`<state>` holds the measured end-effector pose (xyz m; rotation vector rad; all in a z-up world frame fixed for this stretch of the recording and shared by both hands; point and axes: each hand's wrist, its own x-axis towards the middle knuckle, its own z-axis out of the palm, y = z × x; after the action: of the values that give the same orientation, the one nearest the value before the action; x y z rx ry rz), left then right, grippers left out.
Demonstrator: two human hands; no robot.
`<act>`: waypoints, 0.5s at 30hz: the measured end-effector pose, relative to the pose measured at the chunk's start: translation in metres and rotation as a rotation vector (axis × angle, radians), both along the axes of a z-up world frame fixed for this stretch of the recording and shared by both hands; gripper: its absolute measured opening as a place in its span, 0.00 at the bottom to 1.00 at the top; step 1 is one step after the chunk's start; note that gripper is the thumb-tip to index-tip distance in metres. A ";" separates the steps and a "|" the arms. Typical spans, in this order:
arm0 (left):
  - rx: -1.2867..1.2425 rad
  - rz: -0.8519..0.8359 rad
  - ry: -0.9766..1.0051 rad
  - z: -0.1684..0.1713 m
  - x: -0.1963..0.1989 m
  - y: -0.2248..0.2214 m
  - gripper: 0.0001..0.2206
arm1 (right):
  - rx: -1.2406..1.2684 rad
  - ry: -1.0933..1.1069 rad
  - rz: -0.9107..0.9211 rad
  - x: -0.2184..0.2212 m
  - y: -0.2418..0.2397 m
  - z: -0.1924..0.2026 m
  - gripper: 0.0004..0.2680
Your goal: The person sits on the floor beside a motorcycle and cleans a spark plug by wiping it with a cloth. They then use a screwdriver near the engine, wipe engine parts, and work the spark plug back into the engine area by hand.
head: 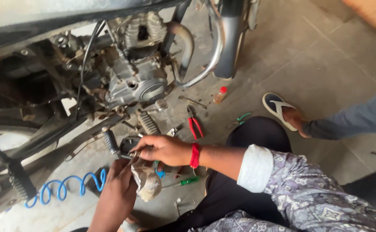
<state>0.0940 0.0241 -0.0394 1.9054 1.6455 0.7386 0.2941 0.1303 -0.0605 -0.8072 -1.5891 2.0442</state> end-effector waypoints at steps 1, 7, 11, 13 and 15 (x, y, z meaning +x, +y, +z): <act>0.065 -0.025 -0.084 -0.001 0.001 0.000 0.24 | 0.133 -0.082 0.052 0.000 -0.001 0.005 0.10; 0.167 0.097 -0.040 -0.008 -0.005 0.005 0.30 | -0.077 0.118 -0.143 -0.004 0.000 -0.021 0.10; 0.339 0.077 -0.045 -0.008 -0.008 0.015 0.28 | -0.106 0.100 -0.182 0.002 0.002 -0.016 0.08; 0.480 0.048 -0.040 -0.016 -0.010 0.019 0.24 | 0.071 0.033 -0.234 0.004 0.003 -0.019 0.09; 0.490 0.049 -0.067 -0.025 -0.009 0.014 0.21 | 0.067 0.088 -0.286 0.007 0.010 -0.017 0.08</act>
<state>0.0853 0.0380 -0.0645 2.1360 1.5751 1.3076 0.3008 0.1399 -0.0778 -0.8534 -1.3973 1.7898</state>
